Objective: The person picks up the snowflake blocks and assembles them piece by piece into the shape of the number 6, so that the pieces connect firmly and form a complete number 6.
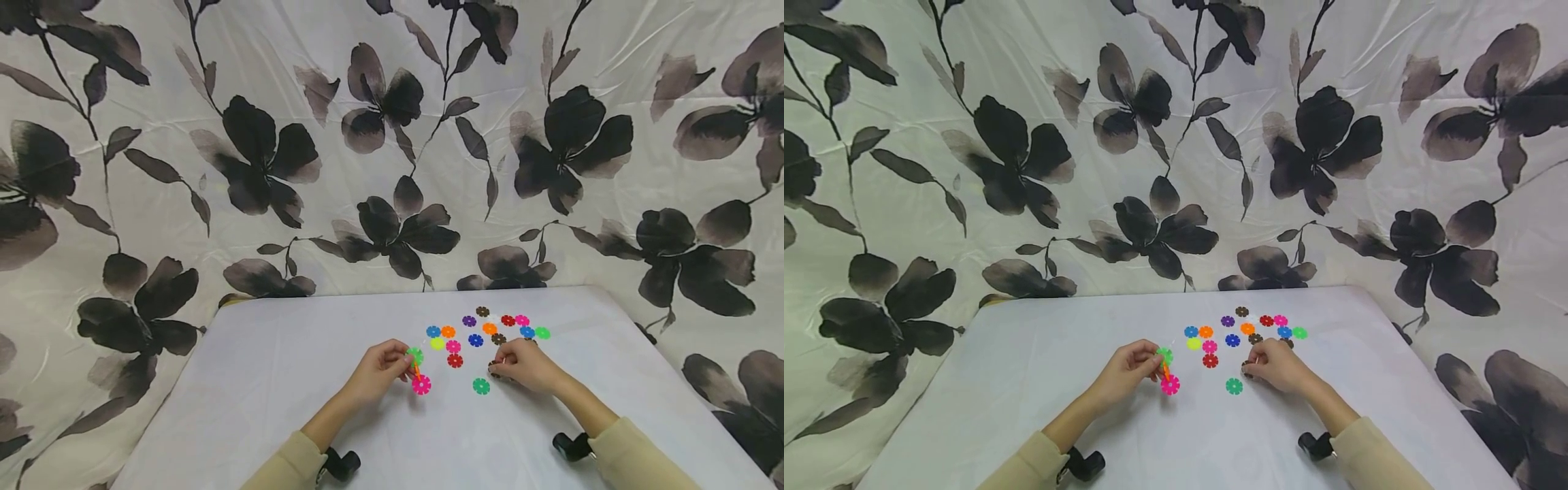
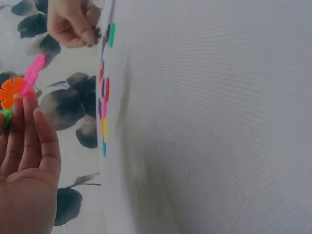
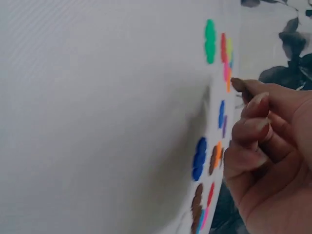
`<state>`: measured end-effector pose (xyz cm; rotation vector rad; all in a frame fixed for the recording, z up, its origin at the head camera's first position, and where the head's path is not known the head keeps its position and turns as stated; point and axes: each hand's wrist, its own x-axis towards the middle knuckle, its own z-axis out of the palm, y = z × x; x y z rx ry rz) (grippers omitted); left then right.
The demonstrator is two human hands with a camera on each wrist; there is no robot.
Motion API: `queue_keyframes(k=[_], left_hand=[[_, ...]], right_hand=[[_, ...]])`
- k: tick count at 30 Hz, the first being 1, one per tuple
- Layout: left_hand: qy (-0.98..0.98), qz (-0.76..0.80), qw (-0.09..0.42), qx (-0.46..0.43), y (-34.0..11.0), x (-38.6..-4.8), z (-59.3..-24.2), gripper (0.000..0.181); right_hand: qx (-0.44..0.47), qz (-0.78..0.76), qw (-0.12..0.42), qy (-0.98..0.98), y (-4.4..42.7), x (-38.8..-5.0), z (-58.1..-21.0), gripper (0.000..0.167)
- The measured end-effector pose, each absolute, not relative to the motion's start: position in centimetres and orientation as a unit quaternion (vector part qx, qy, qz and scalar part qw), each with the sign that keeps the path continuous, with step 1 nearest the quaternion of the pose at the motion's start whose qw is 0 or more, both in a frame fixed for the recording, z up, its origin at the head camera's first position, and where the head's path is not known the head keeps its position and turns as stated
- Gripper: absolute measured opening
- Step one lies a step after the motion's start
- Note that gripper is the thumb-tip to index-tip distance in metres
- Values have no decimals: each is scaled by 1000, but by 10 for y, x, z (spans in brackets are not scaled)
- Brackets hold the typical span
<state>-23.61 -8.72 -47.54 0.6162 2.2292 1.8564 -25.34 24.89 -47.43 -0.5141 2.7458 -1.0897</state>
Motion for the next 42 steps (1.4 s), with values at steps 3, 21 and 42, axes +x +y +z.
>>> queue_keyframes(k=[3,21,42], left_hand=[[749,624,89,206,-87,-235,-476,17],[750,624,93,198,-84,-235,-475,19],[750,623,91,204,-84,-234,-475,19]], right_hand=[[-190,-409,78,889,243,-253,-468,14],[-176,-549,103,811,194,-251,-432,25],[-199,-555,128,797,168,-257,-428,27]])
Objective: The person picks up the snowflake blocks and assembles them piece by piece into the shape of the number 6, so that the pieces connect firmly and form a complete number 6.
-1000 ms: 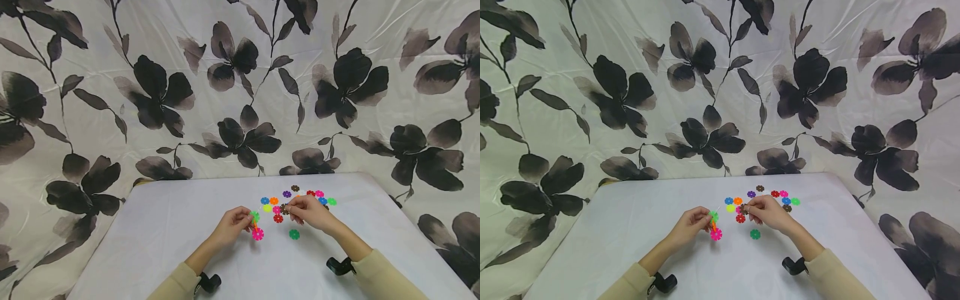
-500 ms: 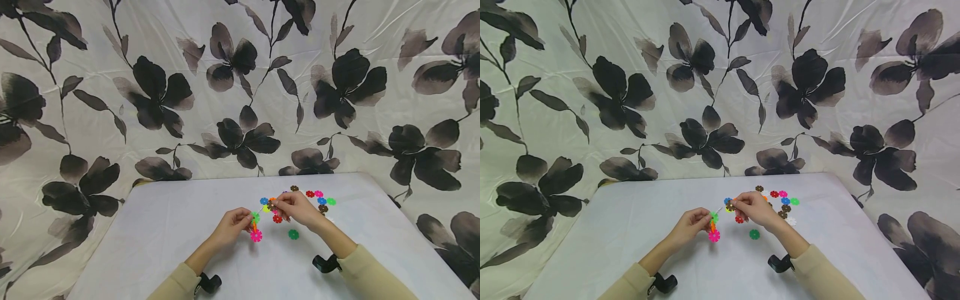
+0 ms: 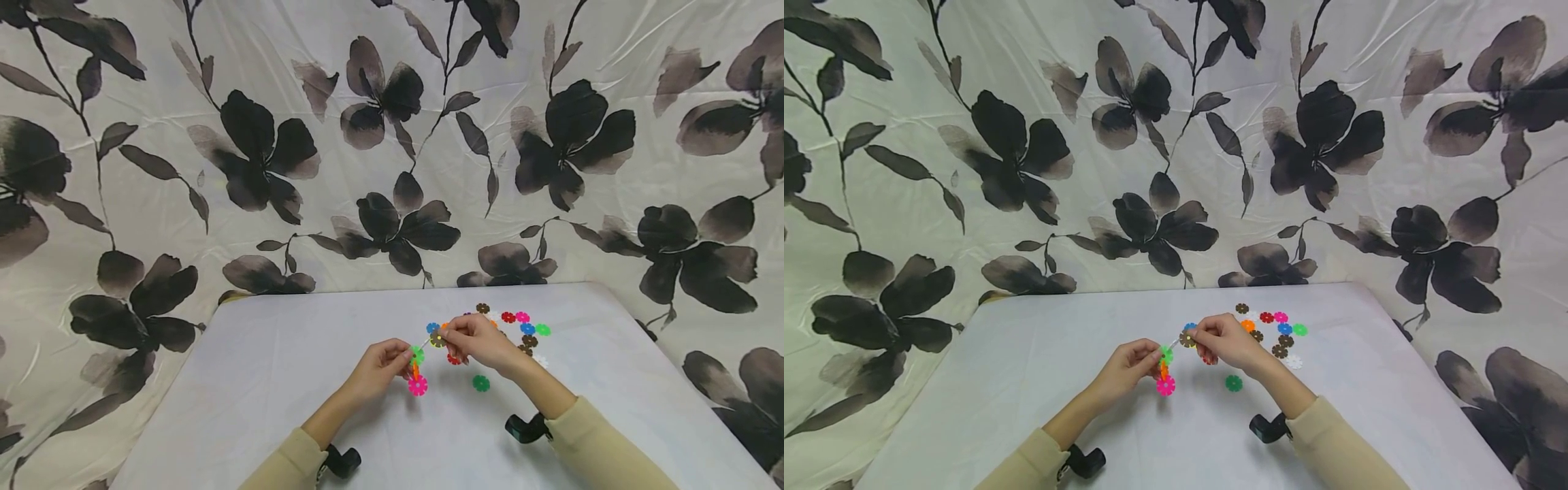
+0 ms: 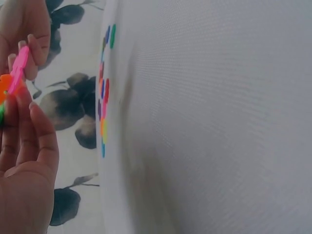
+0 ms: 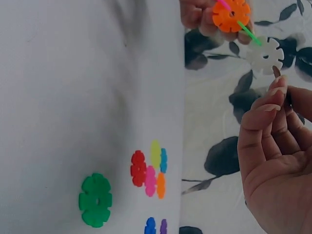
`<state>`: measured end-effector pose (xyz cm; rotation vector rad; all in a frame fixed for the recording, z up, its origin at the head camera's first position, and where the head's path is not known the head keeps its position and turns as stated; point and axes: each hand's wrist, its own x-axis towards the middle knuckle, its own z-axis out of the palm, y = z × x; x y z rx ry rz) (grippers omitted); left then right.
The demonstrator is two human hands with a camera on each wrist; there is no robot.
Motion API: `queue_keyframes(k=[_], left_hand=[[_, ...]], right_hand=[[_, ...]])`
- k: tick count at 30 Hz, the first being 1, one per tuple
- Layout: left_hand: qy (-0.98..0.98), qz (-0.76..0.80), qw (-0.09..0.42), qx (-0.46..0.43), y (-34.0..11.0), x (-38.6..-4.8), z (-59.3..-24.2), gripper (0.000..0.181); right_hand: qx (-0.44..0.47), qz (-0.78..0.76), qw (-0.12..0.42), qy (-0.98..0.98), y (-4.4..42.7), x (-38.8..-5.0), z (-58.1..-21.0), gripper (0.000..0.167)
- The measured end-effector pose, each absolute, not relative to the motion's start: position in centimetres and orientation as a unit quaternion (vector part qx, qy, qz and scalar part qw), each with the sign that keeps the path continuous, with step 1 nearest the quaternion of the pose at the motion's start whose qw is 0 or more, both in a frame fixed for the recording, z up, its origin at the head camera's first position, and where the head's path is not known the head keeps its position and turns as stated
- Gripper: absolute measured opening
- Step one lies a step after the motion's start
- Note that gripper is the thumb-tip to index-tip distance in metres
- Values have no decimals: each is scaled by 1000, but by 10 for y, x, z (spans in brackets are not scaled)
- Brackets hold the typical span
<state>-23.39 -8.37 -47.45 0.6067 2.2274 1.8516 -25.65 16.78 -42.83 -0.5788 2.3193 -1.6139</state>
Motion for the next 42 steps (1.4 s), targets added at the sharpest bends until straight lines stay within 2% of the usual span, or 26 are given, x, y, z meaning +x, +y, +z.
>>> queue_keyframes(k=[21,42], left_hand=[[744,625,93,218,-83,-235,-476,19],[754,618,54,214,-79,-231,-478,20]], right_hand=[[-220,-556,131,791,168,-259,-429,26],[-260,-602,143,742,167,-253,-435,31]])
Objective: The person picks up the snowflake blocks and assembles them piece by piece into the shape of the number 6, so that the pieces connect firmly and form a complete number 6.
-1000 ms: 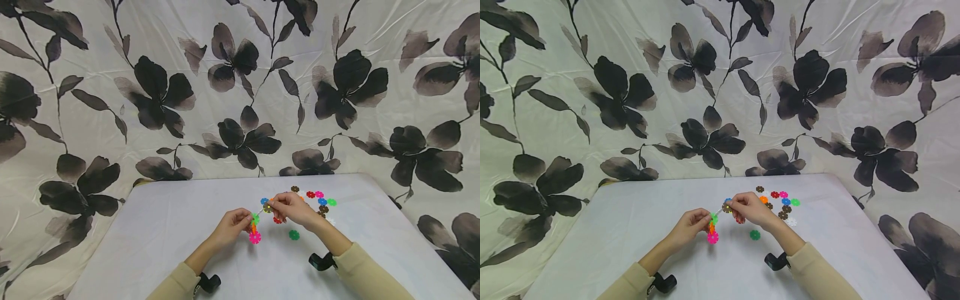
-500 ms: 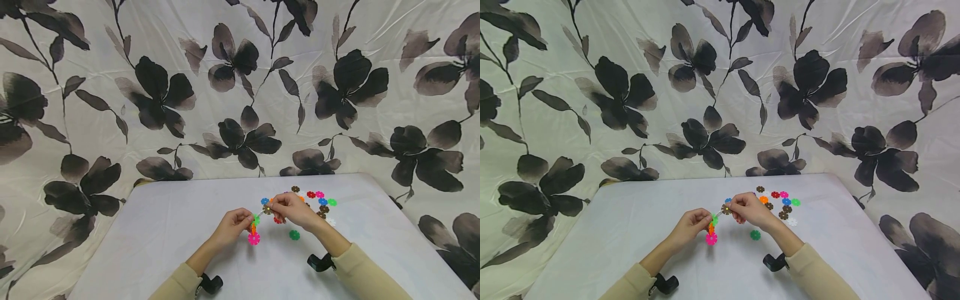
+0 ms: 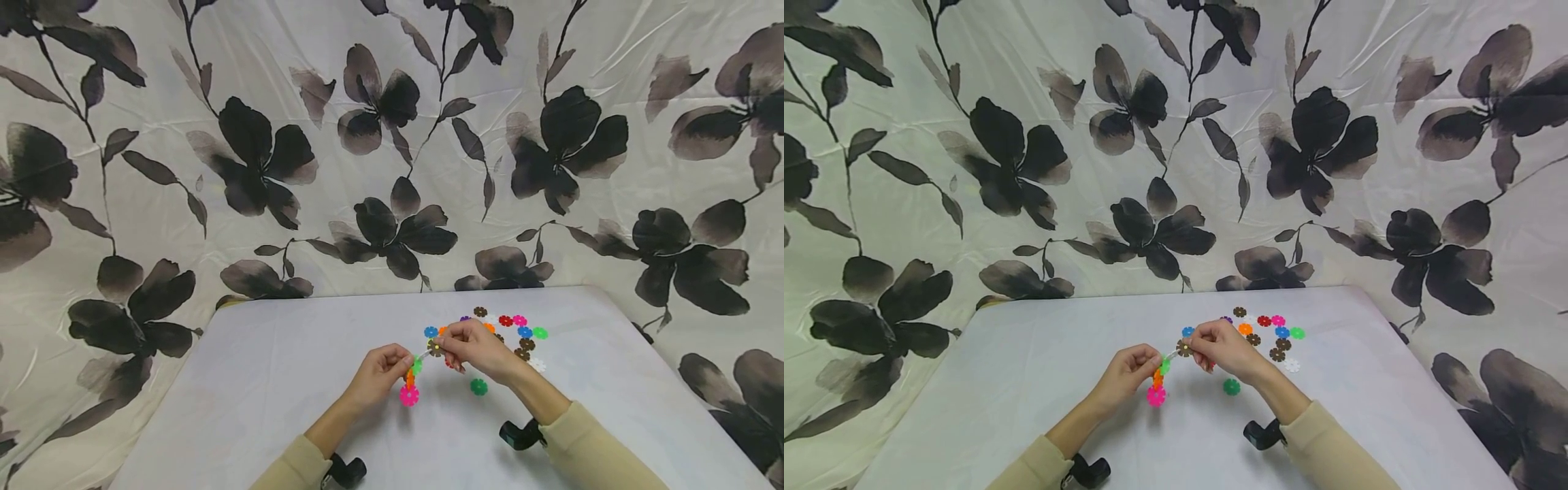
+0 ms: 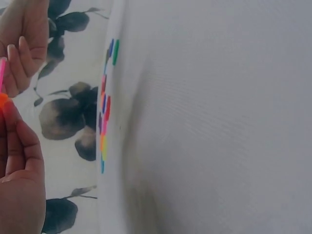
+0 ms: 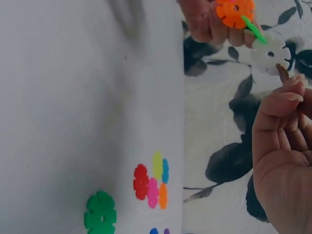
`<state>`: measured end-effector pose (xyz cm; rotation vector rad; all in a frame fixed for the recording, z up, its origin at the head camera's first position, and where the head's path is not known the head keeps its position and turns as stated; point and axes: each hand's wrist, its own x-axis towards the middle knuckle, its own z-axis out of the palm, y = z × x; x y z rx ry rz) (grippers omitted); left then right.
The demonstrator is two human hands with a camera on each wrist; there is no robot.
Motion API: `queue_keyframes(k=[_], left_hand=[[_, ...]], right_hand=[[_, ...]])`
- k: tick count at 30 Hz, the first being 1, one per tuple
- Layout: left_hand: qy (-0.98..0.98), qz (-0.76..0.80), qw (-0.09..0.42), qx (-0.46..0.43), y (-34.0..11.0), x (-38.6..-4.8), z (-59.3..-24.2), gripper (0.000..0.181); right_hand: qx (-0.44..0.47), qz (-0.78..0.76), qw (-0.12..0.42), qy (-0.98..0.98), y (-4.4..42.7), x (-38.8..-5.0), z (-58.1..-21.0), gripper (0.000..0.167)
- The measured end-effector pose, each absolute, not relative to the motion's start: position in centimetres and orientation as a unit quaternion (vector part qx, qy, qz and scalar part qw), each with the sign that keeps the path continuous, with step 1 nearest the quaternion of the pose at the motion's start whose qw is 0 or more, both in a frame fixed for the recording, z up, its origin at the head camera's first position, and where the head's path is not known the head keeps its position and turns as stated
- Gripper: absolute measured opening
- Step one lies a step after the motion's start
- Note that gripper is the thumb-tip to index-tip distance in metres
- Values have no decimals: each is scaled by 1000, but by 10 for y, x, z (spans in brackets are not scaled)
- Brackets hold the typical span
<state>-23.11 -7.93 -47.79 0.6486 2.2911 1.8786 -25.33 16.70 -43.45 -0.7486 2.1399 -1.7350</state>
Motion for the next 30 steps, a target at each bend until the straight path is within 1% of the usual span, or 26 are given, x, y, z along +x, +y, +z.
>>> queue_keyframes(k=[4,6,11,18,26,30], left_hand=[[750,625,45,210,-80,-232,-478,21],[751,626,45,205,-80,-232,-477,21],[753,622,56,206,-81,-232,-477,21],[753,616,85,218,-83,-231,-478,18],[745,623,98,217,-82,-230,-476,30],[741,626,102,218,-78,-230,-473,31]], right_hand=[[-257,-609,139,737,164,-252,-434,26],[-250,-610,139,739,163,-251,-434,27],[-237,-599,132,753,162,-250,-434,29],[-225,-582,117,772,157,-253,-438,24],[-222,-575,119,778,154,-255,-439,24],[-227,-573,131,777,150,-256,-440,24]])
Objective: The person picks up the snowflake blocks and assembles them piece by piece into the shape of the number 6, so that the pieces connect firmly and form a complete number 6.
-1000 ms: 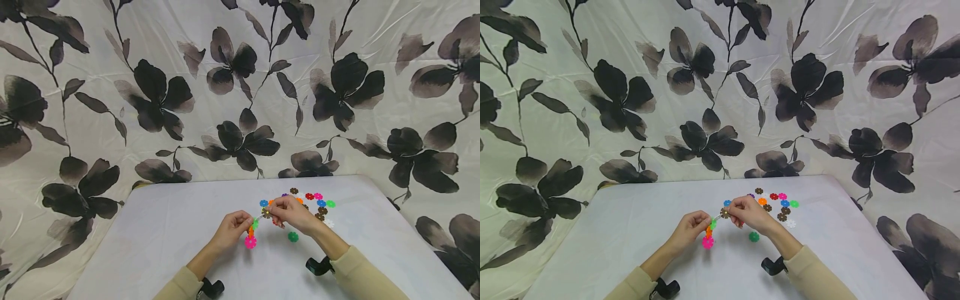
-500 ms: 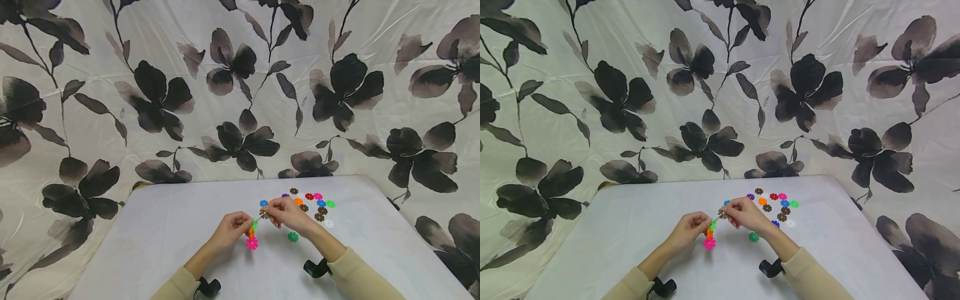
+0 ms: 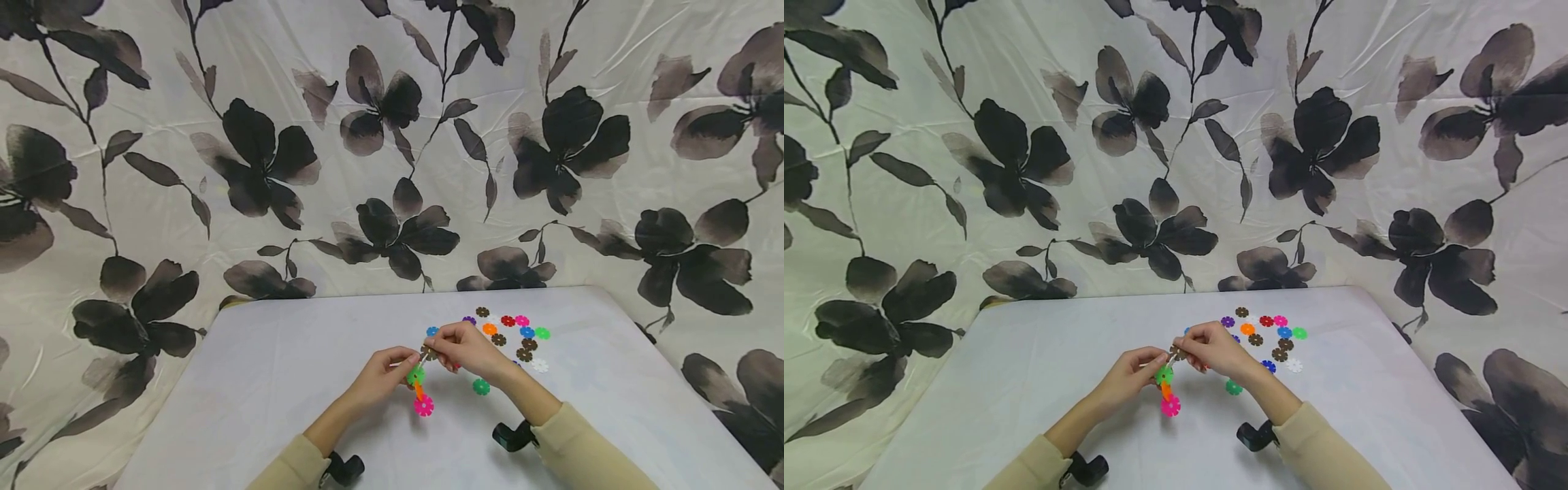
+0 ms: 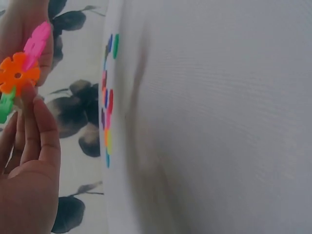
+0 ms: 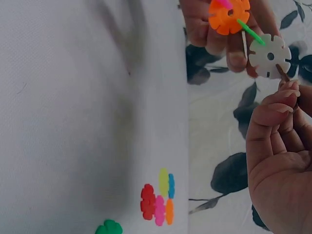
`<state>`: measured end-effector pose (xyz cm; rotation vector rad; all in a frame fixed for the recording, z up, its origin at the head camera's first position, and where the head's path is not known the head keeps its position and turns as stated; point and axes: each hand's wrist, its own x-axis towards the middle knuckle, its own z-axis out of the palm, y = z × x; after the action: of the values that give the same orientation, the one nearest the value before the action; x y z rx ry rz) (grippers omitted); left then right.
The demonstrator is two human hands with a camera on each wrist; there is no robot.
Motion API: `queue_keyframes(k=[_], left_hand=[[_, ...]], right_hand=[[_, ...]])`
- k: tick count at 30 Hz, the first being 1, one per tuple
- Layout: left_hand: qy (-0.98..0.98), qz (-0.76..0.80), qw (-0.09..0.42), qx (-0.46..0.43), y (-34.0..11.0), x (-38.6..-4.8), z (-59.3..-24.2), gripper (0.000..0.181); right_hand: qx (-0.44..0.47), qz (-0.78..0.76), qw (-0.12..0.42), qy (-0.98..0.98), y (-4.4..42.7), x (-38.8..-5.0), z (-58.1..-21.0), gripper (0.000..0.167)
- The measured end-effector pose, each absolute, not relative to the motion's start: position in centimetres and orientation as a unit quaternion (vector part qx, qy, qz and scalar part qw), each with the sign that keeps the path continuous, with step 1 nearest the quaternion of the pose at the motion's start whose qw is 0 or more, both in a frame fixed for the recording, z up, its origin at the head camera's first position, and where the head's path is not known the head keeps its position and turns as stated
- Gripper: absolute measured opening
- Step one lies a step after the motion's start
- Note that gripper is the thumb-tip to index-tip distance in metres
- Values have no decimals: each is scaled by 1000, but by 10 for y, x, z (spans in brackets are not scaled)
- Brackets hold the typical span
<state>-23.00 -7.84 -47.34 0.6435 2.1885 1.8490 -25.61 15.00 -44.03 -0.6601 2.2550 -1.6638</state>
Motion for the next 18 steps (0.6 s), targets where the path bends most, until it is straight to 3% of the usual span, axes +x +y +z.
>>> queue_keyframes(k=[18], left_hand=[[743,626,83,221,-72,-231,-476,25]], right_hand=[[-241,-536,113,801,160,-255,-437,28]])
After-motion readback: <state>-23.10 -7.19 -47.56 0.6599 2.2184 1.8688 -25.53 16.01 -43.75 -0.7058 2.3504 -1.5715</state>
